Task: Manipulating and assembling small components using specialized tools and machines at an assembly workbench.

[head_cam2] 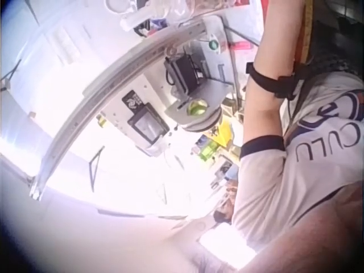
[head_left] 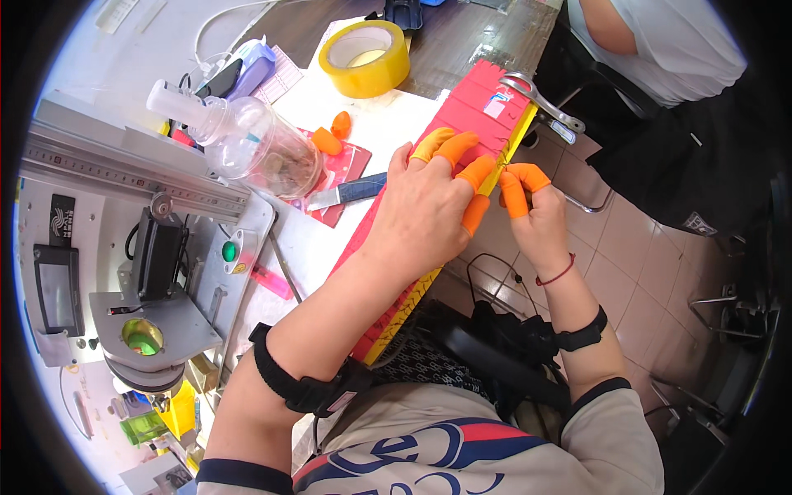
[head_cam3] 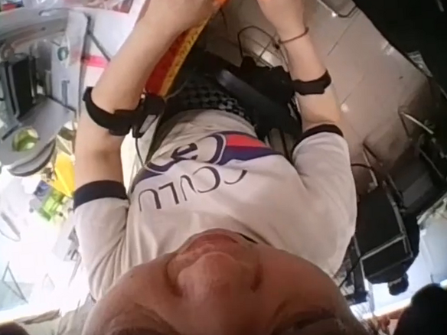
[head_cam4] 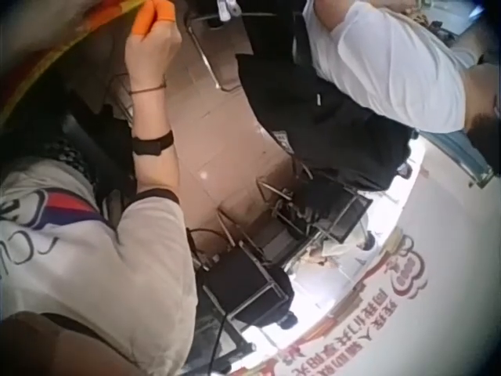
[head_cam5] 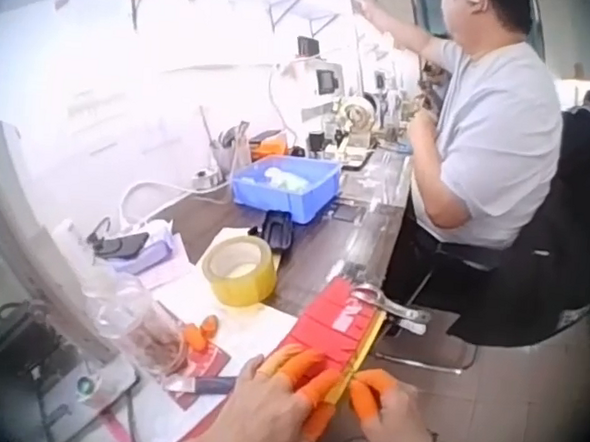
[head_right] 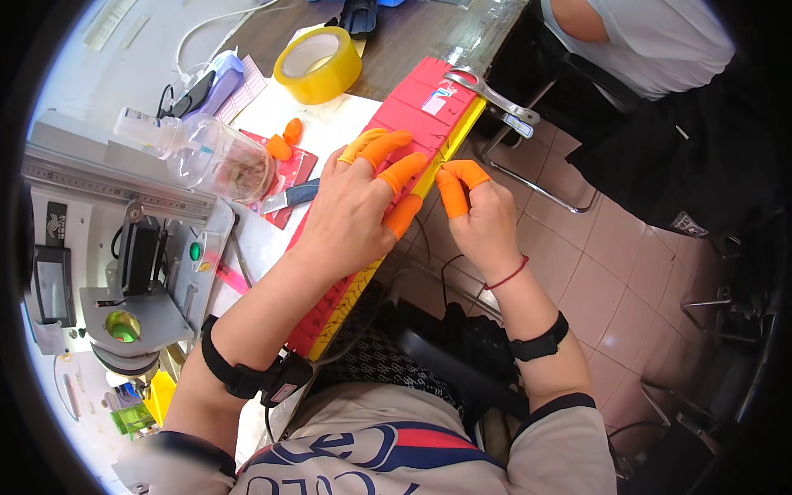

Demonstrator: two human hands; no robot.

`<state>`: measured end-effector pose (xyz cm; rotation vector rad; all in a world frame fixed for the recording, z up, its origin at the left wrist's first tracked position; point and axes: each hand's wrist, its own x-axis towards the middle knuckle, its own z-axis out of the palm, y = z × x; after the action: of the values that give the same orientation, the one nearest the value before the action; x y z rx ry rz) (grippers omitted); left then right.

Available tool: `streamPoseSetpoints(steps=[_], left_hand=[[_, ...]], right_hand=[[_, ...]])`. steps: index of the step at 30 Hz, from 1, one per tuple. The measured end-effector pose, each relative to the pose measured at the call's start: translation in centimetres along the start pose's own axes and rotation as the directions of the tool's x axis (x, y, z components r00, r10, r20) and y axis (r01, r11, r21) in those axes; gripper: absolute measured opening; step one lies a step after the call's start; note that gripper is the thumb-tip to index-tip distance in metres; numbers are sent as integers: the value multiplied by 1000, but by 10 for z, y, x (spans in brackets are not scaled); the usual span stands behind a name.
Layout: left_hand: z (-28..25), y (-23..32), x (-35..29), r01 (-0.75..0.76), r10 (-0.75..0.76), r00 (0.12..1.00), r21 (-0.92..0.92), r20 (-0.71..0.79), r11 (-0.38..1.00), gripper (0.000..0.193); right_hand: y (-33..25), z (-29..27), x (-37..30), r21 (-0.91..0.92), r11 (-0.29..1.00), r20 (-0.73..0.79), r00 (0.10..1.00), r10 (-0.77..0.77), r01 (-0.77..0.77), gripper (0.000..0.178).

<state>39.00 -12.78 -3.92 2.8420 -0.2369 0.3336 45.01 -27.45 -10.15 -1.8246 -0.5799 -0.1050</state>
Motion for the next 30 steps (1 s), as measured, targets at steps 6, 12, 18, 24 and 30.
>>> streamPoseSetpoints(steps=[6,12,18,24,30], left_hand=[[-3,3,1,-14,14,999,-3,-32,1000,40],[-5,4,2,-26,26,1000,43,13,999,36],[-4,7,3,-26,2,990,168,140,986,30],[-8,4,1,-19,20,1000,-51,13,999,37],[-42,5,-48,16,-106,977,-435,-183,900,55]], right_hand=[[-4,-4,2,-114,992,62,997,-48,55,10],[-9,-3,2,-382,906,118,982,-145,180,9],[1,3,-4,-331,927,101,984,-150,175,8],[4,9,-8,-182,982,12,998,-57,58,9],[9,12,-10,-192,981,13,999,43,-40,13]])
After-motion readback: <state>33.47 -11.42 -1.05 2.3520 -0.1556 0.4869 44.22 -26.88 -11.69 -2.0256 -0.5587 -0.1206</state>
